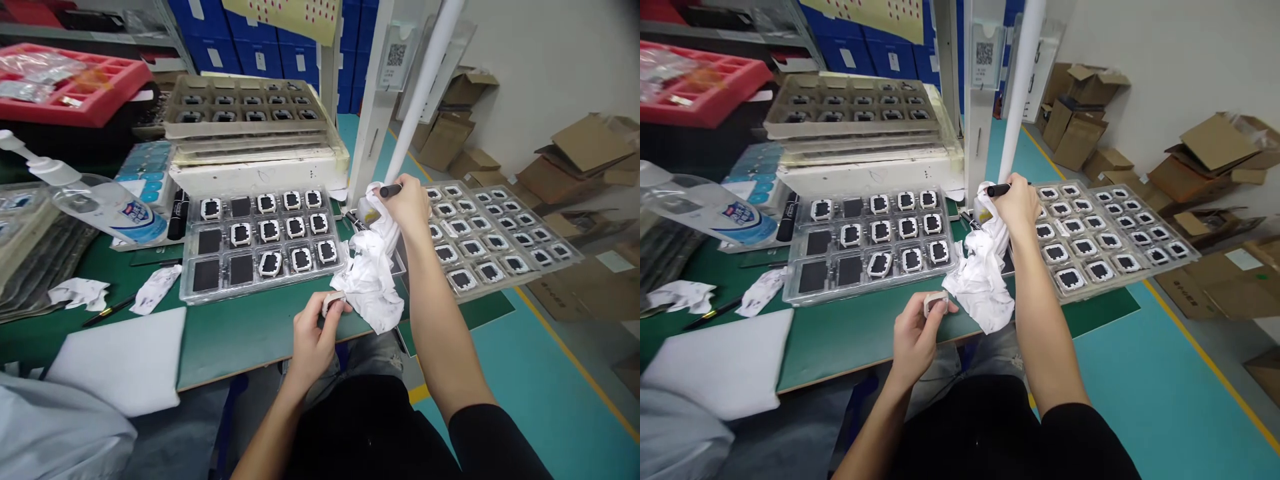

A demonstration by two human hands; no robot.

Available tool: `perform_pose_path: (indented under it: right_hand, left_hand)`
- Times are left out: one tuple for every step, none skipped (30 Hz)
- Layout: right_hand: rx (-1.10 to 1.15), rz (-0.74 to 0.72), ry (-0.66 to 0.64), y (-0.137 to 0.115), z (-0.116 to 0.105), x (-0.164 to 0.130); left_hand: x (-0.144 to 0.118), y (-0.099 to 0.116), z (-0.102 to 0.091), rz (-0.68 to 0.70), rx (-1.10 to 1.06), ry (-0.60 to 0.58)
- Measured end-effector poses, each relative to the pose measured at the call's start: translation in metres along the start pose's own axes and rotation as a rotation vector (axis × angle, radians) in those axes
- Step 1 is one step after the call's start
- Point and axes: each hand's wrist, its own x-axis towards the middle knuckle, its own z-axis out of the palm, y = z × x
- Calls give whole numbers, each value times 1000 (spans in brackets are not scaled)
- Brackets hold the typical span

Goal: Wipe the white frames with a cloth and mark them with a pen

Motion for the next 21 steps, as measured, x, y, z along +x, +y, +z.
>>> perform_pose_path:
  right_hand:
    - [-4, 6, -4, -1, -1, 1]
    - [-11, 11, -8, -1, -2, 1]
    - [-18, 12, -10, -2, -2, 1]
    - [-24, 10, -11, -2, -3, 1]
    - [-29, 7, -14, -3, -3, 0]
    - [-31, 5, -17, -3, -4, -1]
    - [-32, 3, -20, -4, -4, -2]
    - [-33, 3, -21, -4, -4, -3]
    - [-34, 2, -24, -4, -3, -4]
    - [-37, 5, -30, -4, -3, -5]
    - [-40, 8, -34, -4, -3, -5]
    - [-42, 11, -38, -4, -3, -5]
    - [-41, 14, -40, -4, -3, -5]
    - [-39, 18, -41, -4, -3, -4]
    - [-36, 19, -40, -4, -3, -3]
    - [-33, 19, -39, -4, -3, -3]
    - [-31, 16, -40, -4, -3, -3]
    - [-31, 13, -42, -4, -4, -3]
    - [-32, 10, -43, -4, -4, -3]
    - [-33, 8, -44, -4, -4, -4]
    - [-34, 7, -46, -5, -5, -5]
  left_hand:
    - [0, 0, 0, -1, 3, -4]
    - [0, -1, -1, -2, 3, -6]
    - [-1, -1, -1, -4, 4, -6]
    - [-1, -2, -1, -7, 5, -3]
    - [-1, -2, -1, -10, 5, 2]
    - [-2, -3, -1, -11, 3, 5]
    - [-2, -3, -1, -10, 1, 8]
    - [-2, -3, -1, -9, -4, 10]
    - [-2, -4, -1, -8, -10, 10]
    - [-2, -4, -1, -7, -16, 10]
    - [-2, -4, -1, -6, -20, 9]
    - [-2, -3, -1, -6, -22, 5]
    - [-2, -3, -1, -7, -24, 3]
    - [-2, -3, -1, -7, -26, 0]
    - [-2, -3, -2, -8, -26, -3]
    - [-2, -2, -2, -10, -25, -5]
    - [-2, -2, -2, -12, -21, -6]
    - [-2, -2, -2, -15, -16, -5]
    - [-2, -2, -3, -15, -10, -4]
    - [-2, -2, -3, -15, -3, -3]
    - [-2, -2, -3, -13, 1, -2]
